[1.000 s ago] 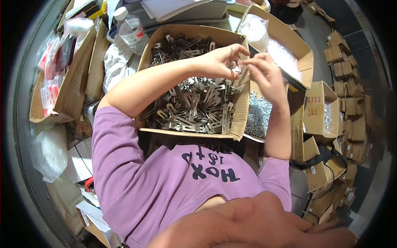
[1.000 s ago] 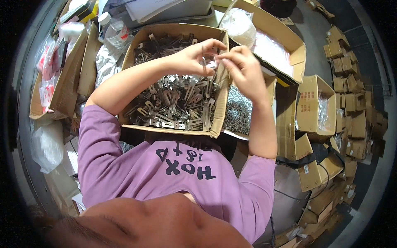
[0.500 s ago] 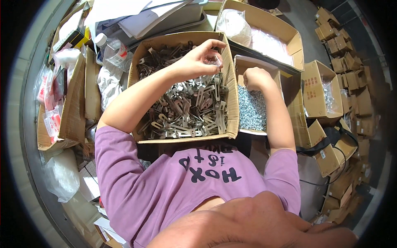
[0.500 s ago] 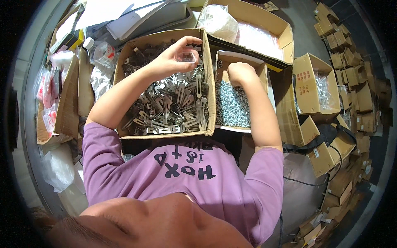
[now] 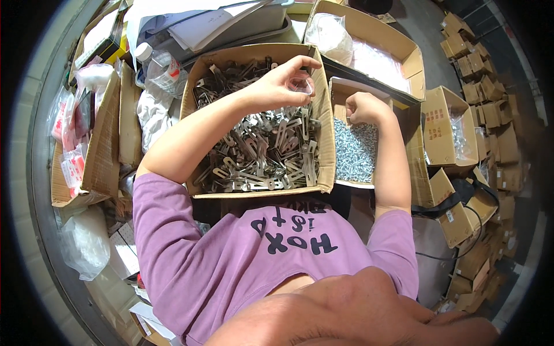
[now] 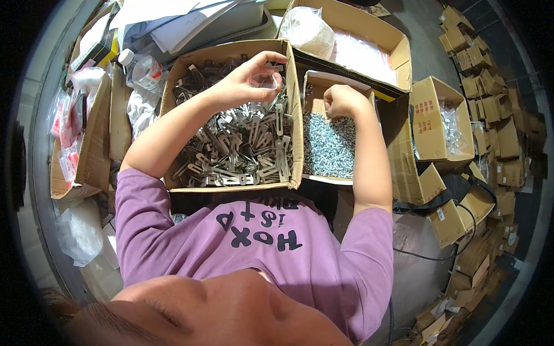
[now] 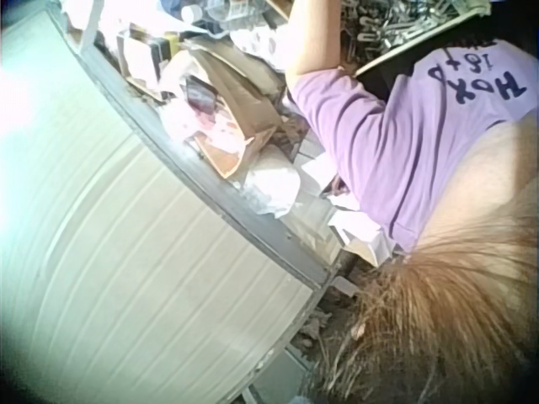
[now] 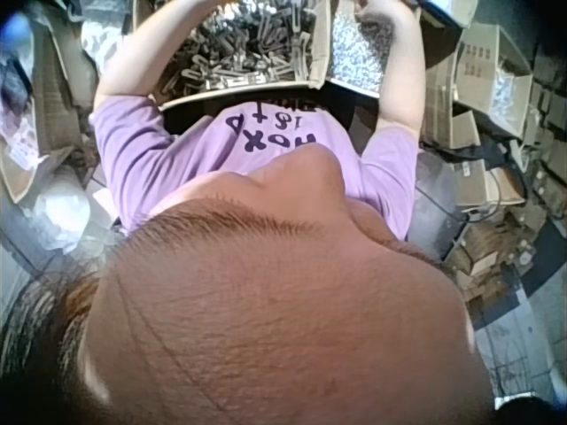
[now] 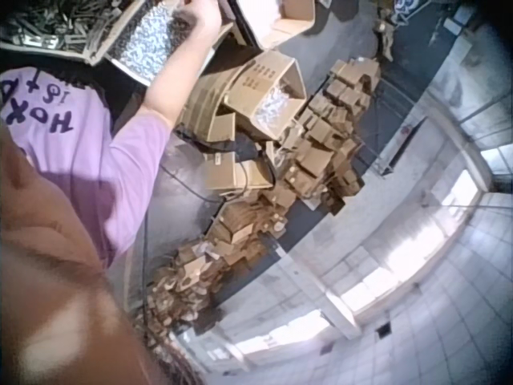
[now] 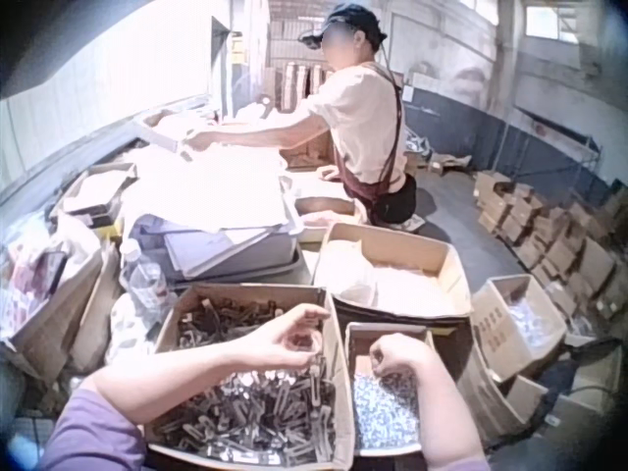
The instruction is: The person picks up metal clips from a cardboard box, places them into small plastic bags, and then drops the filled bags into a different box.
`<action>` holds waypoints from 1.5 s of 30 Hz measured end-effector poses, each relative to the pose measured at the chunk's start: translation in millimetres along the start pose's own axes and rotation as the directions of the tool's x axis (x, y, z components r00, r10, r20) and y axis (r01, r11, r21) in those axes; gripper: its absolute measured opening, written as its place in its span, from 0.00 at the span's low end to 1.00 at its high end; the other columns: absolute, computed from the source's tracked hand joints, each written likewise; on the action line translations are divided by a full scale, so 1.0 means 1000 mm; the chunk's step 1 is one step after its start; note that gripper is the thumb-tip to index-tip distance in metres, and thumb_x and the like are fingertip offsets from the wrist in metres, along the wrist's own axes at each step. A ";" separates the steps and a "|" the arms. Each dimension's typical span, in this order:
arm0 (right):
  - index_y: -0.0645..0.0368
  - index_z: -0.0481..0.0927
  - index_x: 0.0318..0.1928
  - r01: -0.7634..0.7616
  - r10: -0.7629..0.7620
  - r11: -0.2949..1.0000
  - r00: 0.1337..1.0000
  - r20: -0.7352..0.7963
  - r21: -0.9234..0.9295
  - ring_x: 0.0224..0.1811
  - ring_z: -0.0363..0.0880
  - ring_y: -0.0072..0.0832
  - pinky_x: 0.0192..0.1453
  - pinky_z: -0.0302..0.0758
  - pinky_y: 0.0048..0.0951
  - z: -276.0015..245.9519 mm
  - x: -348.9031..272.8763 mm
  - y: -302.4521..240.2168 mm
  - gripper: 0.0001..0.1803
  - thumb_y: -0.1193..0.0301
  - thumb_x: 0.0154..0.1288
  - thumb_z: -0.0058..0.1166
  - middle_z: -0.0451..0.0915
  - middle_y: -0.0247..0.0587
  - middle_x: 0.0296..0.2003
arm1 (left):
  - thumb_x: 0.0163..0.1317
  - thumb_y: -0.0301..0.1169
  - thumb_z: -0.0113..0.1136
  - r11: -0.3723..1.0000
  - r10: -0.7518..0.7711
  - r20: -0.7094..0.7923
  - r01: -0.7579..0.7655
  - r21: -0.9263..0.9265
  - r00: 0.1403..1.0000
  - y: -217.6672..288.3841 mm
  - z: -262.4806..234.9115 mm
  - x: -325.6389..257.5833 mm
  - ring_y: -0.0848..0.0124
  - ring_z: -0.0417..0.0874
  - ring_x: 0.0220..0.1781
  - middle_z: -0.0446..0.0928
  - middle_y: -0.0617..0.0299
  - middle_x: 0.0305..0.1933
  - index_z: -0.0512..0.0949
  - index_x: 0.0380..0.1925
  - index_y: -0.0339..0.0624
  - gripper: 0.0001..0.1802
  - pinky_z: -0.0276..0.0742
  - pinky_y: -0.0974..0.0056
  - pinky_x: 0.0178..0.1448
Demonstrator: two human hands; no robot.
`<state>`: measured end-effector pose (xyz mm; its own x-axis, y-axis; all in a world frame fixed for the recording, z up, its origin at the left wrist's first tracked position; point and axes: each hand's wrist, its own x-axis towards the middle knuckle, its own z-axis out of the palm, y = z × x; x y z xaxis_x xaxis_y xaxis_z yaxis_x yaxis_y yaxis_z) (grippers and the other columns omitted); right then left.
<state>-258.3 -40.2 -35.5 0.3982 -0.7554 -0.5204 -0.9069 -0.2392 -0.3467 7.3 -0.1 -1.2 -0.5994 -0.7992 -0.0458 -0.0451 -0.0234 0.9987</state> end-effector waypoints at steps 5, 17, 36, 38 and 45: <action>0.57 0.81 0.25 -0.079 0.080 0.964 0.997 -0.010 -0.253 0.32 0.82 0.34 0.39 0.77 0.32 0.008 0.003 -0.008 0.09 0.74 0.36 0.64 0.82 0.42 0.27 | 0.49 0.26 0.61 1.000 0.008 -0.003 -0.008 0.022 1.000 0.002 0.001 0.000 0.77 0.73 0.41 0.73 0.64 0.39 0.60 0.61 0.43 0.36 0.71 0.69 0.50; 0.56 0.83 0.28 -0.154 0.124 0.918 0.987 -0.104 -0.365 0.36 0.81 0.39 0.42 0.78 0.35 0.010 -0.002 -0.020 0.11 0.71 0.38 0.60 0.82 0.45 0.32 | 0.50 0.25 0.61 1.000 0.028 0.014 -0.028 -0.001 1.000 0.000 0.001 0.000 0.77 0.73 0.43 0.72 0.64 0.38 0.61 0.60 0.43 0.35 0.72 0.70 0.50; 0.63 0.74 0.25 0.305 -0.221 0.907 0.932 -0.289 0.291 0.29 0.76 0.19 0.32 0.73 0.22 -0.021 -0.023 -0.031 0.06 0.80 0.46 0.59 0.77 0.34 0.22 | 0.52 0.23 0.59 0.996 0.065 0.049 -0.068 0.057 0.997 -0.005 0.001 0.003 0.80 0.73 0.39 0.72 0.66 0.37 0.58 0.61 0.44 0.35 0.73 0.74 0.41; 0.63 0.75 0.29 0.525 -0.306 0.560 0.850 -0.428 0.641 0.31 0.76 0.16 0.33 0.74 0.19 -0.017 -0.027 -0.048 0.05 0.82 0.53 0.58 0.77 0.32 0.27 | 0.50 0.22 0.61 0.995 0.058 0.079 -0.064 0.073 0.995 -0.010 0.002 0.004 0.80 0.72 0.38 0.71 0.67 0.36 0.59 0.60 0.43 0.36 0.73 0.74 0.42; 0.65 0.80 0.36 0.721 -0.405 0.563 0.666 -0.626 0.403 0.29 0.75 0.16 0.33 0.73 0.20 -0.033 -0.014 -0.086 0.08 0.76 0.55 0.59 0.80 0.33 0.28 | 0.47 0.24 0.65 0.997 0.074 0.051 -0.074 0.015 0.996 -0.017 0.001 0.005 0.77 0.72 0.44 0.70 0.63 0.43 0.61 0.58 0.40 0.36 0.73 0.71 0.48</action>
<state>-190.3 -29.3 27.4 0.5464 -0.7886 0.2821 -0.1683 -0.4334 -0.8854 4.4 -2.8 -18.3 -0.6412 -0.7669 0.0267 -0.0126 0.0454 0.9989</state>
